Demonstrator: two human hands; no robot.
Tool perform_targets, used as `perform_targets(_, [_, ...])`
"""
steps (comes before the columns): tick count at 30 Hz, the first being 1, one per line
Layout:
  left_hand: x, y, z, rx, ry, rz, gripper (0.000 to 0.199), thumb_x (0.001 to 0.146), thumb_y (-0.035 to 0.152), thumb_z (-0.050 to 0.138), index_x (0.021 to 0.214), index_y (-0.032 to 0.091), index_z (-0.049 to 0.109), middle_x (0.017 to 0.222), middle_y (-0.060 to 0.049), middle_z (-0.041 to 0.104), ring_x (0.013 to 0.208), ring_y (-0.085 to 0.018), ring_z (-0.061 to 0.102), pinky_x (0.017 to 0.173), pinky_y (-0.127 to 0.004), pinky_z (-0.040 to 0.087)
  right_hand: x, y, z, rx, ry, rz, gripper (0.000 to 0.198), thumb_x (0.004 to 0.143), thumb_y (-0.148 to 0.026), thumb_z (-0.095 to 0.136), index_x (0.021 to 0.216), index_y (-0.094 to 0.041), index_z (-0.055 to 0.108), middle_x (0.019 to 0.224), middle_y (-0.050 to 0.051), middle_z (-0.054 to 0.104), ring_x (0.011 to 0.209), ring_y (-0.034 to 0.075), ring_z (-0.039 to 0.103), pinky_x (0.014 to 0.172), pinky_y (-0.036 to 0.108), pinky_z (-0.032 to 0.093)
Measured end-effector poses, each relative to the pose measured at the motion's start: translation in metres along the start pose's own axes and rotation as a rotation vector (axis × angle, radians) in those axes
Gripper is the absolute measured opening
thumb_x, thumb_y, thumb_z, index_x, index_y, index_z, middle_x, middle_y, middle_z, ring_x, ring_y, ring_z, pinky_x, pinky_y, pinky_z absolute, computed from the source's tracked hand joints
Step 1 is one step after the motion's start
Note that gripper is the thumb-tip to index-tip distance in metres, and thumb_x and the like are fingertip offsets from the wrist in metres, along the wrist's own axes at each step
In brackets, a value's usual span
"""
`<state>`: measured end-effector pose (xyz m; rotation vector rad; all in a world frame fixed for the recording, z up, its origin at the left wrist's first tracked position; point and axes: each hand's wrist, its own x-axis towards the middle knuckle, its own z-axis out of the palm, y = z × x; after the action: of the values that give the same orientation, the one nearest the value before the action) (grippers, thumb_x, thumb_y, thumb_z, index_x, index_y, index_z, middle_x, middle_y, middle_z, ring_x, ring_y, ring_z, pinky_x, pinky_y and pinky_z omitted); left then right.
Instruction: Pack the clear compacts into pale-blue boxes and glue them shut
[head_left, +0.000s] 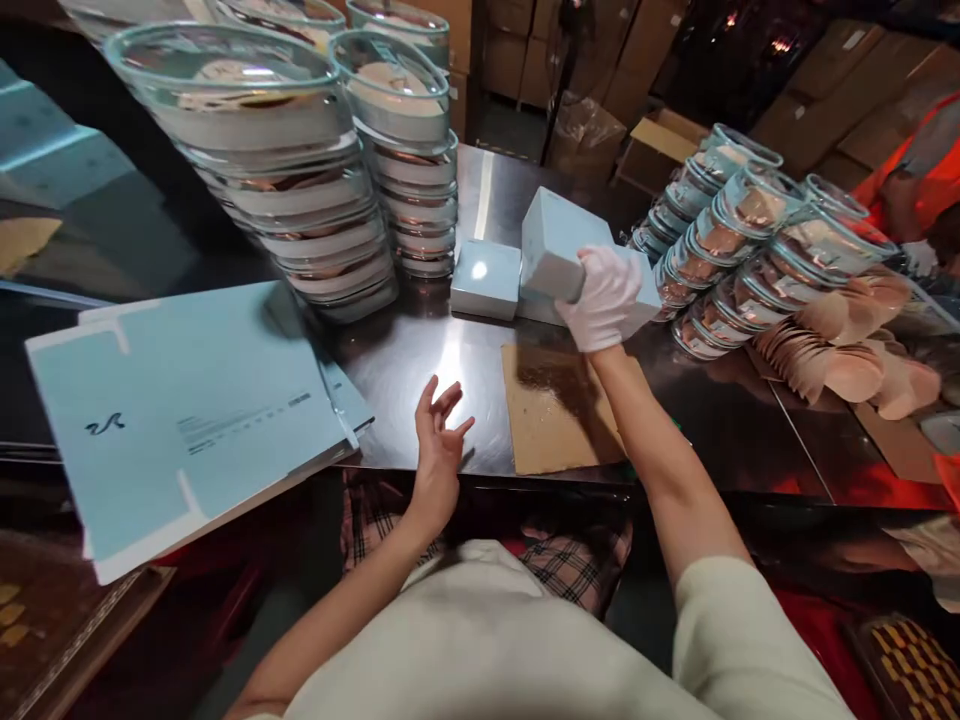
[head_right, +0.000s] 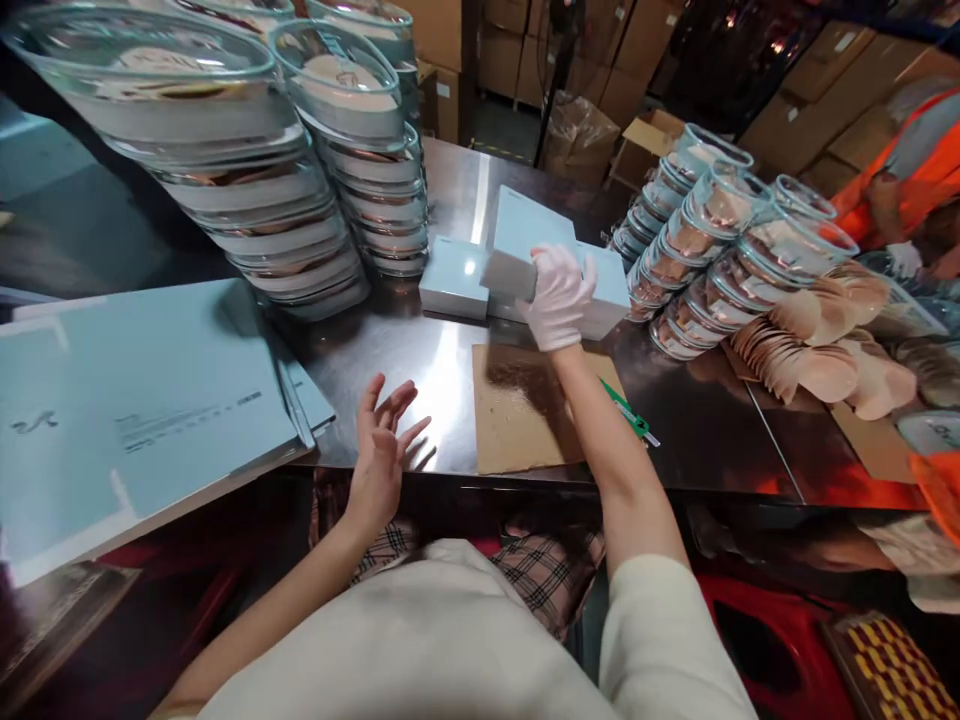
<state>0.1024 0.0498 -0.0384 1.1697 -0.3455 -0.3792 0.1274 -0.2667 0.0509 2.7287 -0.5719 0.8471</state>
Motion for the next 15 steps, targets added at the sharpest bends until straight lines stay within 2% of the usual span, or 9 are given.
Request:
perform_targets(3, [-0.013, 0.011, -0.026, 0.109, -0.052, 0.212, 0.07, 0.099, 0.065, 0.064, 0.159, 0.034, 0.045, 0.159, -0.016, 0.057, 0.149, -0.033, 0.056, 0.114, -0.052, 0.056, 0.039, 0.0, 0.041, -0.032, -0.218, 0.063, 0.07, 0.086, -0.015, 0.06, 0.154, -0.003, 0.047, 0.162, 0.025, 0.05, 0.156, 0.033, 0.039, 0.136, 0.062, 0.018])
perform_targets(5, [-0.02, 0.026, -0.053, 0.207, -0.033, 0.269, 0.057, 0.101, 0.052, 0.067, 0.152, 0.031, 0.054, 0.152, -0.014, 0.063, 0.14, -0.03, 0.064, 0.11, -0.047, 0.059, 0.037, 0.0, 0.056, -0.036, -0.293, 0.064, 0.075, 0.083, -0.012, 0.059, 0.155, 0.002, 0.044, 0.163, 0.029, 0.047, 0.156, 0.034, 0.037, 0.135, 0.062, 0.019])
perform_targets(7, [-0.02, 0.049, -0.086, 0.374, 0.048, 0.268, 0.043, 0.1, 0.048, 0.07, 0.139, 0.029, 0.066, 0.137, -0.01, 0.073, 0.124, -0.028, 0.073, 0.101, -0.043, 0.062, 0.027, 0.004, 0.062, -0.032, -0.32, 0.037, 0.081, 0.08, -0.014, 0.061, 0.157, 0.003, 0.041, 0.165, 0.03, 0.044, 0.157, 0.035, 0.035, 0.136, 0.063, 0.016])
perform_targets(9, [-0.006, 0.078, -0.124, 0.675, 0.21, 0.247, 0.037, 0.093, 0.055, 0.073, 0.119, 0.029, 0.075, 0.119, -0.006, 0.079, 0.107, -0.029, 0.076, 0.096, -0.046, 0.061, 0.017, 0.008, 0.059, -0.031, -0.353, 0.002, 0.088, 0.078, -0.019, 0.064, 0.159, 0.004, 0.037, 0.168, 0.031, 0.039, 0.16, 0.04, 0.031, 0.135, 0.068, 0.012])
perform_targets(10, [0.006, 0.092, -0.143, 0.873, 0.316, 0.203, 0.041, 0.089, 0.063, 0.073, 0.113, 0.029, 0.077, 0.114, -0.005, 0.08, 0.103, -0.031, 0.076, 0.096, -0.051, 0.06, 0.012, 0.009, 0.054, -0.036, -0.365, -0.01, 0.091, 0.078, -0.021, 0.064, 0.161, 0.004, 0.035, 0.169, 0.031, 0.036, 0.161, 0.042, 0.028, 0.134, 0.07, 0.012])
perform_targets(11, [0.021, 0.105, -0.163, 1.051, 0.405, 0.13, 0.047, 0.086, 0.069, 0.069, 0.111, 0.03, 0.077, 0.111, -0.005, 0.079, 0.104, -0.035, 0.075, 0.095, -0.056, 0.058, 0.007, 0.009, 0.047, -0.041, -0.36, -0.015, 0.093, 0.079, -0.023, 0.064, 0.162, 0.003, 0.034, 0.171, 0.031, 0.034, 0.162, 0.044, 0.026, 0.133, 0.072, 0.012])
perform_targets(12, [0.038, 0.115, -0.183, 1.21, 0.547, 0.083, 0.051, 0.083, 0.075, 0.064, 0.1, 0.028, 0.075, 0.102, -0.006, 0.077, 0.105, -0.04, 0.073, 0.091, -0.06, 0.057, -0.001, 0.008, 0.038, -0.043, -0.336, -0.016, 0.091, 0.082, -0.025, 0.063, 0.163, 0.001, 0.033, 0.172, 0.03, 0.033, 0.162, 0.045, 0.025, 0.133, 0.073, 0.013])
perform_targets(13, [0.054, 0.123, -0.202, 1.338, 0.611, -0.006, 0.052, 0.082, 0.077, 0.062, 0.088, 0.026, 0.069, 0.092, -0.008, 0.074, 0.106, -0.043, 0.072, 0.085, -0.059, 0.056, -0.012, 0.006, 0.028, -0.041, -0.297, -0.016, 0.086, 0.085, -0.027, 0.061, 0.163, -0.001, 0.036, 0.172, 0.028, 0.035, 0.162, 0.044, 0.026, 0.132, 0.073, 0.015])
perform_targets(15, [0.079, 0.131, -0.239, 1.432, 0.664, -0.108, 0.064, 0.069, 0.083, 0.071, 0.071, 0.023, 0.05, 0.069, -0.004, 0.059, 0.092, -0.042, 0.072, 0.074, -0.055, 0.054, -0.043, 0.001, 0.004, -0.01, -0.22, -0.046, 0.07, 0.092, -0.029, 0.058, 0.157, -0.008, 0.047, 0.168, 0.025, 0.043, 0.16, 0.042, 0.033, 0.131, 0.07, 0.023])
